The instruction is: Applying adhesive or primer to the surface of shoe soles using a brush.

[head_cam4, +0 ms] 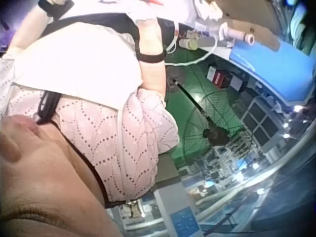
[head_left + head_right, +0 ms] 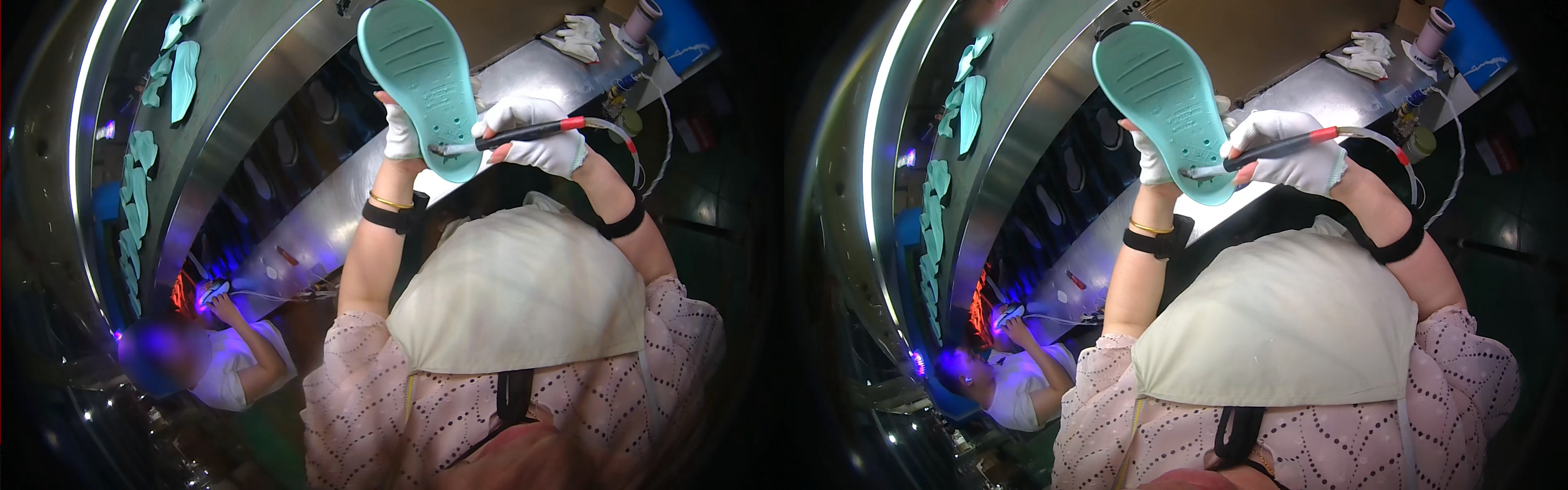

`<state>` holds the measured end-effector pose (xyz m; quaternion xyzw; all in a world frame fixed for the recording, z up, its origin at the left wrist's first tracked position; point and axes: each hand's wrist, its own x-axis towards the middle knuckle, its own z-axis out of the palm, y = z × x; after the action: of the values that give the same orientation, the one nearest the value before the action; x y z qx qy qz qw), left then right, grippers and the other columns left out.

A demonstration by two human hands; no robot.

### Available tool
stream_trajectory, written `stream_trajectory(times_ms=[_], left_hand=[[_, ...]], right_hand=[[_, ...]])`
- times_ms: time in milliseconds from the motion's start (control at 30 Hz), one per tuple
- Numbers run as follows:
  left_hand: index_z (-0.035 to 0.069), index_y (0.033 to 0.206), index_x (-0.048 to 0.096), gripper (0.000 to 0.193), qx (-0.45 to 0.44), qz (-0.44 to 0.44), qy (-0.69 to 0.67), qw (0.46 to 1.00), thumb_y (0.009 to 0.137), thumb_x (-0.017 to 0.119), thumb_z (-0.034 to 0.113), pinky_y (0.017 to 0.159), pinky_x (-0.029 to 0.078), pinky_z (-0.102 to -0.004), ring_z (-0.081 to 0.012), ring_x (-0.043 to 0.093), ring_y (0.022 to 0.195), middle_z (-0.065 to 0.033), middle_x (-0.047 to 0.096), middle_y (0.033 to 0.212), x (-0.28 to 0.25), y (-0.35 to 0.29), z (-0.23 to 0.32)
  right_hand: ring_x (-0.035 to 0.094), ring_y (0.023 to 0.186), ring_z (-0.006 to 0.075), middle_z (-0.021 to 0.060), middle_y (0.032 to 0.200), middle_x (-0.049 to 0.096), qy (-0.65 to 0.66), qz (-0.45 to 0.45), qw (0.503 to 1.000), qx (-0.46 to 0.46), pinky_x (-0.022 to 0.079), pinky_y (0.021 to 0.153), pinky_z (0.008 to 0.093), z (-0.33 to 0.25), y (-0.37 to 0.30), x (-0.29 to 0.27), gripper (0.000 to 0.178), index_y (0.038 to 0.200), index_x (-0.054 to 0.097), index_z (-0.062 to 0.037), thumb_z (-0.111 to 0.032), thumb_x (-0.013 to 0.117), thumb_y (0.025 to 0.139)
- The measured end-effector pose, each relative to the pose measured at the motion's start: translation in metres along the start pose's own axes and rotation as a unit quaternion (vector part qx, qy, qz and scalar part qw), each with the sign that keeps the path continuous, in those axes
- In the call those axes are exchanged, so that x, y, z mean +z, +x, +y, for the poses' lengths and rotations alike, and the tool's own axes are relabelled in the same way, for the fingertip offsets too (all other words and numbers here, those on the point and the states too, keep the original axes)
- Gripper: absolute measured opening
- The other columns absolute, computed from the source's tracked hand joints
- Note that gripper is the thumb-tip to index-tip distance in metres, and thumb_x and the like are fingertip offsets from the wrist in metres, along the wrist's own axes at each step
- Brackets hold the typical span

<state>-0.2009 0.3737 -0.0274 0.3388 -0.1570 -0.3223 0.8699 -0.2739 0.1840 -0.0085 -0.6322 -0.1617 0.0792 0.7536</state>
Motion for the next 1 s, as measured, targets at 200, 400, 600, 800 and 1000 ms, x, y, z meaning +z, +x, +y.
stream_trajectory(times_ms=[200, 400, 600, 800, 1000], left_hand=[[0.002, 0.125, 0.044, 0.092, -0.116, -0.038, 0.125, 0.985, 0.067, 0.046, 0.073, 0.087, 0.047, -0.0387, -0.0264, 0.055, 0.105, -0.0152, 0.053, 0.118, -0.005, -0.001, 0.019], [0.007, 0.125, 0.045, 0.072, -0.146, 0.082, 0.136, 0.976, 0.080, 0.042, 0.064, 0.087, 0.047, -0.0354, -0.0205, 0.056, 0.102, -0.0103, 0.055, 0.115, -0.013, 0.001, 0.018], [0.011, 0.119, 0.049, 0.058, -0.208, 0.179, 0.225, 0.935, 0.087, 0.037, 0.058, 0.077, 0.048, -0.0307, -0.0146, 0.057, 0.089, -0.0052, 0.058, 0.103, -0.009, 0.014, 0.016], [0.010, 0.118, 0.050, 0.058, -0.210, 0.177, 0.223, 0.935, 0.087, 0.039, 0.058, 0.075, 0.048, -0.0294, -0.0140, 0.057, 0.085, -0.0049, 0.059, 0.101, -0.007, 0.015, 0.023], [0.008, 0.115, 0.053, 0.058, -0.204, 0.194, 0.246, 0.927, 0.087, 0.040, 0.058, 0.073, 0.048, -0.0292, -0.0136, 0.057, 0.083, -0.0059, 0.059, 0.098, 0.006, 0.013, 0.025]], right_hand=[[0.061, 0.080, 0.0180, 0.0094, 0.086, 0.064, -0.081, -0.159, 0.984, 0.006, 0.049, 0.074, 0.0300, -0.007, 0.010, -0.008, 0.022, 0.080, 0.062, -0.0008, 0.000, 0.077, 0.063], [0.059, 0.081, 0.0145, 0.0048, 0.087, 0.062, -0.127, -0.103, 0.985, -0.059, 0.048, 0.076, 0.0264, -0.006, 0.015, -0.008, 0.017, 0.083, 0.062, -0.0023, 0.001, 0.071, 0.069], [0.058, 0.081, 0.0136, 0.0046, 0.085, 0.061, -0.146, -0.139, 0.979, -0.020, 0.047, 0.076, 0.0259, 0.000, 0.014, -0.012, 0.011, 0.081, 0.061, -0.0026, 0.002, 0.066, 0.073], [0.057, 0.079, 0.0120, 0.0039, 0.085, 0.059, -0.175, -0.103, 0.978, -0.047, 0.046, 0.074, 0.0259, 0.006, 0.020, -0.016, 0.012, 0.080, 0.059, -0.0038, 0.003, 0.065, 0.072], [0.056, 0.081, 0.0118, 0.0037, 0.084, 0.060, -0.087, -0.023, 0.996, 0.017, 0.045, 0.076, 0.0253, 0.000, 0.025, -0.023, 0.010, 0.075, 0.059, -0.0043, 0.003, 0.065, 0.071]])
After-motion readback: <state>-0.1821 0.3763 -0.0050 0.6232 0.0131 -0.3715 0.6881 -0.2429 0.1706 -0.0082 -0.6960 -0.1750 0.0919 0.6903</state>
